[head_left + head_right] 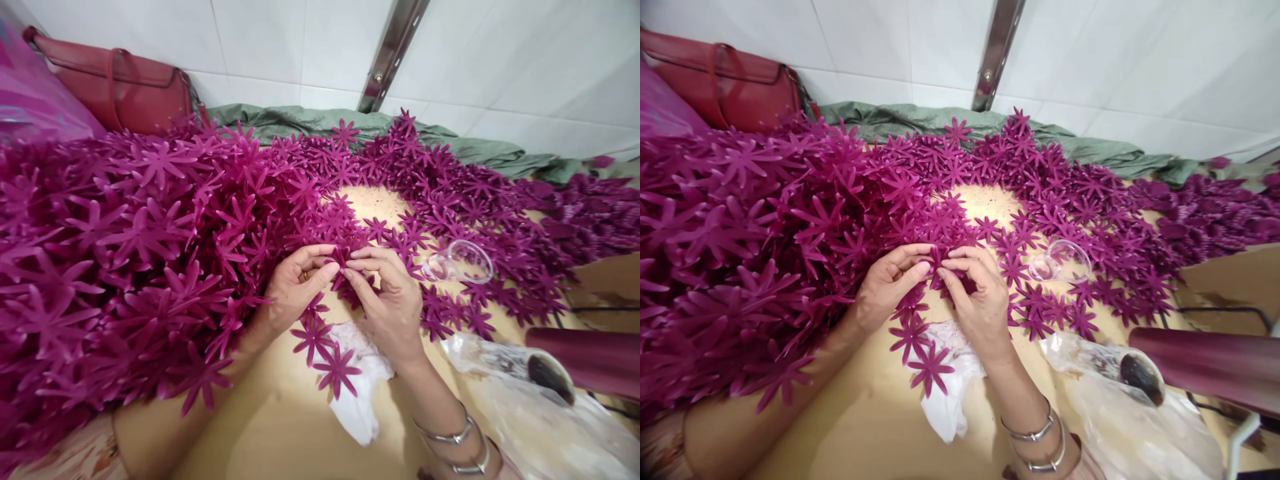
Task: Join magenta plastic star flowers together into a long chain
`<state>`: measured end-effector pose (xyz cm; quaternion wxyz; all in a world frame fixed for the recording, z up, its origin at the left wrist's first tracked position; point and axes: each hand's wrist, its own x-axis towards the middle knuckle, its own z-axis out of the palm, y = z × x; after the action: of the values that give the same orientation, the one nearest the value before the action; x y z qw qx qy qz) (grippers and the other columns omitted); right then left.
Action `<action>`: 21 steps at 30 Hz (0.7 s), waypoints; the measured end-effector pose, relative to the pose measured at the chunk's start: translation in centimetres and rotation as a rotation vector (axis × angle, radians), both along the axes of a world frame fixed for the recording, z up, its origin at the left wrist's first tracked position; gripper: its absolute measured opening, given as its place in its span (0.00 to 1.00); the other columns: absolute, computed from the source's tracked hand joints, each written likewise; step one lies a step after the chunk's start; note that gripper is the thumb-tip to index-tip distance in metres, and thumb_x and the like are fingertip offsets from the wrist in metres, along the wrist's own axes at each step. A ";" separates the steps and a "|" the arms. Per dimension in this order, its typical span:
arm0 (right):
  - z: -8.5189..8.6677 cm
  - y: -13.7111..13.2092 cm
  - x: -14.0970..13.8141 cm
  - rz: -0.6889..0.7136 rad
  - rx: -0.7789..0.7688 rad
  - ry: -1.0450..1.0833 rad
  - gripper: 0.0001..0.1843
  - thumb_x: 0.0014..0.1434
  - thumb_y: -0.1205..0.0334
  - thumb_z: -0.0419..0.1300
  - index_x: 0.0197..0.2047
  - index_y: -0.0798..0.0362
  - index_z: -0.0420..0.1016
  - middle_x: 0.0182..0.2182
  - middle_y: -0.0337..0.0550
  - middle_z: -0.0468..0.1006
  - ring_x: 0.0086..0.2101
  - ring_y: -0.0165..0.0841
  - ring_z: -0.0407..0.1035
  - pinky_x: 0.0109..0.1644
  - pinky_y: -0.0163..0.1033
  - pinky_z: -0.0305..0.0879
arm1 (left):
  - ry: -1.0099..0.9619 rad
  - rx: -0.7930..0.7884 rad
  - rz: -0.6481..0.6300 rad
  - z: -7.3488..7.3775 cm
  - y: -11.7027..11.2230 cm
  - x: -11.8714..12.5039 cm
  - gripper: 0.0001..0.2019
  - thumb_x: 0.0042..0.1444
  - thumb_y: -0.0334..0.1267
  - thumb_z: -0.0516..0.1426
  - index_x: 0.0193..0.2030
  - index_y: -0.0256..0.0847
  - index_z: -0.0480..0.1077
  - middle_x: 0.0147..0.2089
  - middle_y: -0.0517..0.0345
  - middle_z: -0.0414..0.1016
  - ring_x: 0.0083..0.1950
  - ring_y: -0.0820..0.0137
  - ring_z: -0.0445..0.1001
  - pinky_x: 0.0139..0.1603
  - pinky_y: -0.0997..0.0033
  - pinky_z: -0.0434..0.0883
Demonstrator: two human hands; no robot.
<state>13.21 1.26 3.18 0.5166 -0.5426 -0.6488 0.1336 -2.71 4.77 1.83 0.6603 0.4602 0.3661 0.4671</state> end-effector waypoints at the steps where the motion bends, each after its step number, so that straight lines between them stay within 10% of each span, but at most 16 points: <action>1: 0.0 0.0 0.1 -0.004 0.005 -0.004 0.05 0.64 0.68 0.66 0.40 0.48 0.81 0.43 0.42 0.80 0.46 0.35 0.75 0.55 0.45 0.71 | 0.008 -0.005 -0.009 0.0 0.0 0.0 0.19 0.58 0.40 0.66 0.54 0.39 0.75 0.40 0.56 0.80 0.37 0.74 0.75 0.35 0.79 0.71; 21: -0.1 0.1 0.5 0.065 -0.123 0.139 0.04 0.66 0.65 0.64 0.38 0.48 0.80 0.48 0.44 0.81 0.51 0.37 0.75 0.59 0.47 0.68 | 0.006 -0.018 0.041 0.0 0.4 0.4 0.22 0.50 0.36 0.68 0.52 0.40 0.74 0.34 0.63 0.77 0.27 0.80 0.69 0.27 0.81 0.64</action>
<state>13.70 1.35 3.11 0.5216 -0.5412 -0.6192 0.2271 -2.31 5.14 1.81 0.6536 0.4483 0.3816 0.4756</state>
